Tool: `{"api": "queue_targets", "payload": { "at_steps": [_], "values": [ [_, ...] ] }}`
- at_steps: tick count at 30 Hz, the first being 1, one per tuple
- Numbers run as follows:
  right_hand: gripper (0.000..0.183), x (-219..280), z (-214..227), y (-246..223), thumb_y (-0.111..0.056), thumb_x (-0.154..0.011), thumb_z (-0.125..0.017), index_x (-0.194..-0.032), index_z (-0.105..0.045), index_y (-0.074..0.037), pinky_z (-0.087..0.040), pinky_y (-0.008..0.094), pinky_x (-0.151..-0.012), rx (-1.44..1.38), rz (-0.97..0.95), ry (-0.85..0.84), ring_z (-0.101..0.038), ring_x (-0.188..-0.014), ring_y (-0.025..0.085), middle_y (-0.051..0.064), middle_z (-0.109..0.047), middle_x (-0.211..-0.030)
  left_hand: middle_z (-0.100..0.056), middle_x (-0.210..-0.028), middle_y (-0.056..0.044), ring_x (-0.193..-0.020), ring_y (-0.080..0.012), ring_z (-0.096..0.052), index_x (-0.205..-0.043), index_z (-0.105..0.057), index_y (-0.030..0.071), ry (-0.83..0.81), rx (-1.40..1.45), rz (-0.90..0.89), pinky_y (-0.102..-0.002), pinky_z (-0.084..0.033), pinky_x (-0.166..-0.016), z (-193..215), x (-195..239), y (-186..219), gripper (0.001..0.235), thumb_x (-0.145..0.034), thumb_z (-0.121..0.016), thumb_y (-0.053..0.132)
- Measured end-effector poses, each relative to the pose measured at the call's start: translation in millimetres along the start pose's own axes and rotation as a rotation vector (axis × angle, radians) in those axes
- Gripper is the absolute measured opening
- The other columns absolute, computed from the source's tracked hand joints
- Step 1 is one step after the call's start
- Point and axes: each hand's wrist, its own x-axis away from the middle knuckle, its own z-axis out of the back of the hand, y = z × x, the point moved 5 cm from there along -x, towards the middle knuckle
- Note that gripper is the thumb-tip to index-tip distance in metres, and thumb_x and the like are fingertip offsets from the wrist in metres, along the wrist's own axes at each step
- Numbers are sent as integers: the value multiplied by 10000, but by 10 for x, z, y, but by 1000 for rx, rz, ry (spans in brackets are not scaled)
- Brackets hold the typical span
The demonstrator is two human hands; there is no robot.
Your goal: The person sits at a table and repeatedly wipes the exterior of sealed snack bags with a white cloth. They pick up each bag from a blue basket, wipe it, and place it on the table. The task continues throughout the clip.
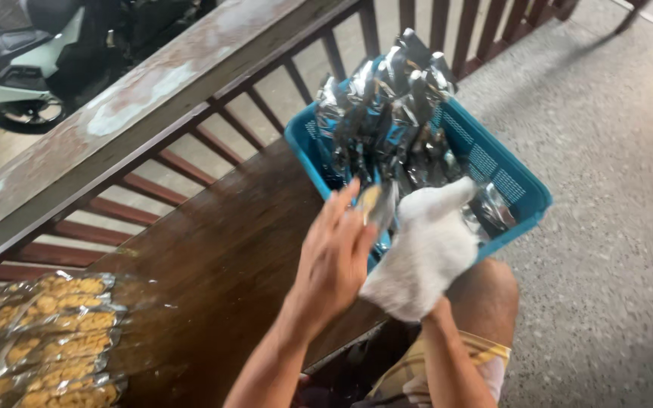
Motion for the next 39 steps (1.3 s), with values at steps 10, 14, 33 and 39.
{"api": "queue_targets", "payload": {
  "at_steps": [10,14,33,39],
  "values": [
    [489,939,-1358,799,-225,-743,-831,-1171,-672,-50,-520,395,-860,106,-120,-616,-642,-996,265,114,-696,-1082,-498,-1543,-303,-1415,-411,-529,-972,-593,-32,270,394,291,-430,-452,-1097,894,1645,-324,189,-1081,-519,104],
    [499,1376,-1662,765,-228,-739,-835,-1175,-669,-50,-518,398,-861,94,-56,-707,-639,-998,266,114,-692,-1083,-501,-1542,-270,-1403,-366,-543,-952,-596,-24,361,255,353,-390,-458,-1102,932,1824,-600,232,-1081,-511,148],
    [548,1396,-1516,1178,-244,-723,-854,-1192,-651,-47,-507,412,-864,393,90,-794,-623,-1009,269,115,-673,-1090,-538,-1552,-172,-1340,-271,-548,-1193,-638,-16,431,666,556,-378,-414,-1129,1025,2361,-691,284,-1074,-546,224],
    [496,1448,-1493,820,-240,-737,-867,-1151,-660,-63,-517,411,-826,627,45,-1050,-635,-951,256,99,-691,-1016,-474,-1555,-168,-1325,-260,-527,-1436,-508,15,347,919,319,-409,-443,-1084,1300,2401,-1217,656,-948,-728,396]
  ]
}}
